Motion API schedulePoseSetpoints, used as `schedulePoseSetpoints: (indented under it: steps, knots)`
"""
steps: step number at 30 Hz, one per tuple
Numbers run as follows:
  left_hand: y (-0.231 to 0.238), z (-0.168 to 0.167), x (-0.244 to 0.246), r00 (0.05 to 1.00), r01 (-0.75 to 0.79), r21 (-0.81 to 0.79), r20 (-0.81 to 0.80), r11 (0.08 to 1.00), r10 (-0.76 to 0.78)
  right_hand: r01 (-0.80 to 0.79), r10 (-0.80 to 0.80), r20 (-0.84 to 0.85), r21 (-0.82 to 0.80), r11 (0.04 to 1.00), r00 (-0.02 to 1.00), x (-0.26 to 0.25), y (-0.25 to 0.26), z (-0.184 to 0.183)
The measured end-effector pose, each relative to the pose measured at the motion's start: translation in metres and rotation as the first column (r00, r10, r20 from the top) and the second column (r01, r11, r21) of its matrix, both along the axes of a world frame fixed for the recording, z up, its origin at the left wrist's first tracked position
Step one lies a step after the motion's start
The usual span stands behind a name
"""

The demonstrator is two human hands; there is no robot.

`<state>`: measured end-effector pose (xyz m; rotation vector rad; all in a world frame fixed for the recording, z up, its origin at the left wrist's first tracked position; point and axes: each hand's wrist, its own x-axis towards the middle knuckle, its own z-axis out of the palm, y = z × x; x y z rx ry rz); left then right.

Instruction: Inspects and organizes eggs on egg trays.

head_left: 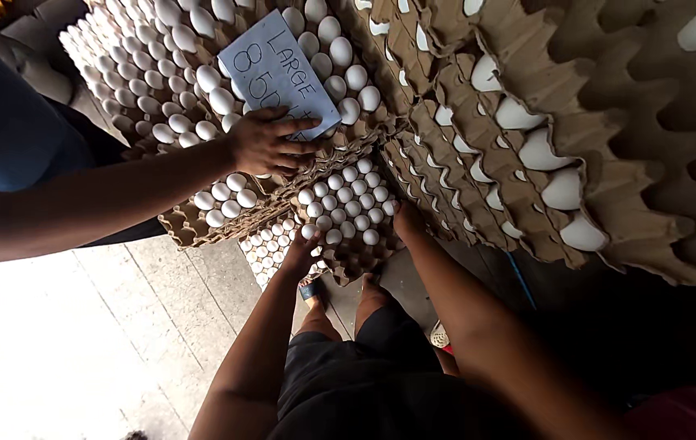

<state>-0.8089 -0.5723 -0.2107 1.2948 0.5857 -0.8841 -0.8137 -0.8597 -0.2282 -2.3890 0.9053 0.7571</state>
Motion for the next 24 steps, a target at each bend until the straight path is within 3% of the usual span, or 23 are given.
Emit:
schedulePoseSetpoints:
  steps: [7, 13, 20, 24]
  knots:
    - [0.000, -0.010, -0.002, 1.000, 0.000, 0.012, -0.031, 1.000, 0.000, 0.018, -0.018, 0.001, 0.055, 0.998, 1.000, 0.018, 0.006, -0.009]
    - [-0.006, -0.026, -0.009, 0.998, -0.052, 0.023, -0.047, 0.998, 0.053, 0.067, -0.067, -0.011, -0.007, 0.998, 0.998, 0.024, 0.012, -0.006]
    - [-0.018, -0.037, -0.019, 0.933, -0.357, -0.160, -0.005, 0.920, 0.361, 0.079, -0.080, -0.040, -0.024, 0.997, 0.996, 0.030, 0.020, 0.017]
    - [-0.018, -0.048, -0.029, 0.898, -0.428, -0.241, -0.007, 0.871, 0.440, 0.205, -0.200, -0.068, 0.071, 0.976, 0.977, 0.028, 0.006, 0.032]
